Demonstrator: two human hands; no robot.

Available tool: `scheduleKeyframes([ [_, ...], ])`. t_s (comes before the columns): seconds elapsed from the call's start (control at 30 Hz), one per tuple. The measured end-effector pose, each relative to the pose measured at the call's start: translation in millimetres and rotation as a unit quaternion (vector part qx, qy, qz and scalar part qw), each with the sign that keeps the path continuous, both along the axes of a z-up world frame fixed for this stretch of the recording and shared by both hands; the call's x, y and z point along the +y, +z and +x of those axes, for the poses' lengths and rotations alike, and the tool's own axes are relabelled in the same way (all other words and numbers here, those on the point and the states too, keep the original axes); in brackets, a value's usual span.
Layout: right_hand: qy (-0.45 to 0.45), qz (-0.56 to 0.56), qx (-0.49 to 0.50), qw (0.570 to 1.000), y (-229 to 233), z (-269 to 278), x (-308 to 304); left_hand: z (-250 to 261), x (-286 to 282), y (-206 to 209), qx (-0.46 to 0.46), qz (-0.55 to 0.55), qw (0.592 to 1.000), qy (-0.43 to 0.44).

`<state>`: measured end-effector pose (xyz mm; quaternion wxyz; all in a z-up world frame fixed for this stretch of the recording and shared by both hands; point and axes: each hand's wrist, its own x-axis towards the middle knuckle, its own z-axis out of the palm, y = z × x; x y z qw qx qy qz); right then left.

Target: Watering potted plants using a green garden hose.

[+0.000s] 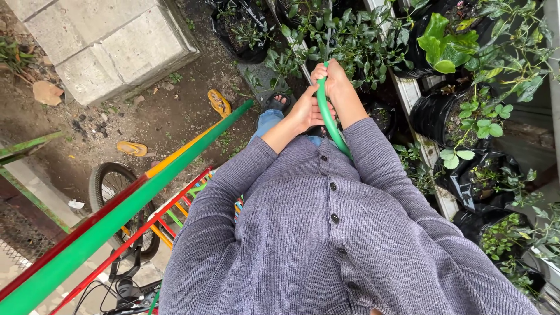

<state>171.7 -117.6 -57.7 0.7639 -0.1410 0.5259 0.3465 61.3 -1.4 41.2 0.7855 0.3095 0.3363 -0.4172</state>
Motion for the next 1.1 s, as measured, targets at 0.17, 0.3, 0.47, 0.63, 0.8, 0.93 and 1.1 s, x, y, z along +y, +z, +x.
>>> scheduleKeyframes([
  [0.17, -0.008, 0.011, -0.004, 1.000, -3.4, -1.7, 4.1, -2.0, 5.2, -0.5, -0.003, 0.002, 1.000, -0.004],
  [0.3, 0.019, 0.001, -0.001, 1.000, 14.8, -1.7, 12.7, -2.4, 9.3, 2.4, -0.009, 0.004, 1.000, -0.003],
  [0.47, 0.017, 0.026, -0.003, 1.000, -4.4, -3.3, 14.5, -4.2, 14.1, 2.5, -0.007, 0.007, 1.000, -0.001],
  [0.63, 0.046, 0.032, -0.016, 0.998, -5.9, -4.0, 21.0, -6.5, 18.8, 3.3, -0.008, 0.008, 1.000, 0.002],
  [0.8, 0.074, 0.046, -0.031, 0.996, -11.0, -4.6, 24.1, -8.4, 20.9, 4.7, -0.012, 0.014, 1.000, 0.005],
  [0.93, 0.072, 0.033, -0.036, 0.996, 0.5, -5.4, 27.2, -9.8, 21.1, 5.6, -0.015, 0.013, 1.000, 0.005],
  [1.1, 0.063, 0.030, -0.028, 0.997, 11.0, -5.6, 28.8, -9.6, 20.7, 4.8, -0.019, 0.015, 1.000, 0.005],
])
